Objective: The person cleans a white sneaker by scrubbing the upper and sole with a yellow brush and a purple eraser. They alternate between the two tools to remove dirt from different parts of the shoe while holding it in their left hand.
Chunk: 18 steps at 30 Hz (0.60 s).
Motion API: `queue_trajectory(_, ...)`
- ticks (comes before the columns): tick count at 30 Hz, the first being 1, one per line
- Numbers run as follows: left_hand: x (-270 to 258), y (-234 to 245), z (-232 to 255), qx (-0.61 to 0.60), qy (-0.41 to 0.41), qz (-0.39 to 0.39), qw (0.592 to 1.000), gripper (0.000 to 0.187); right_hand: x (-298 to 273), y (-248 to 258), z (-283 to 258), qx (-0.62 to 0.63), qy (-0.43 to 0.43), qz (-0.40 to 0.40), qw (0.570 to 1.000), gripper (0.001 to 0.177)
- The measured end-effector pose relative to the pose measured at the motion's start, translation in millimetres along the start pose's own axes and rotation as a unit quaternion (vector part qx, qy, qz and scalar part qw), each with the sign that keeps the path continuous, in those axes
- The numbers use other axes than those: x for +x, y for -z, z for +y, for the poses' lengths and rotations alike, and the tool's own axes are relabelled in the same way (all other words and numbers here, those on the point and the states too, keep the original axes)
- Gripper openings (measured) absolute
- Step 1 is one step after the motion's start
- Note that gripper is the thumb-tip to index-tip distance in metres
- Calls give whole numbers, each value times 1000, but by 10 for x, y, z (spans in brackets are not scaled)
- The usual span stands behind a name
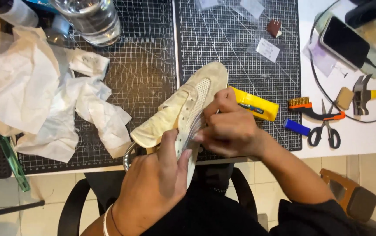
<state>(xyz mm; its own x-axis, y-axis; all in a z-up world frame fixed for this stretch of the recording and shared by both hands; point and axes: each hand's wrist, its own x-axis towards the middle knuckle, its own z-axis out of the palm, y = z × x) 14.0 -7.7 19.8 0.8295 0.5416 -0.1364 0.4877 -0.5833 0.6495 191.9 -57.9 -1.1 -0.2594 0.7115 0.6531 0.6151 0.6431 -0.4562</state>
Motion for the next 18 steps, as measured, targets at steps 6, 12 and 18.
queue_trajectory(6,-34,-28,15,1,-69,12,998,33,-29,-106,-71,-30,-106,114,987,24)
queue_trajectory(12,-47,-98,28,21,-59,10,998,39,-68,-135,-85,-36,-109,54,992,25)
queue_trajectory(18,-26,-36,33,57,-40,59,996,39,-28,8,-42,6,-39,-19,999,21)
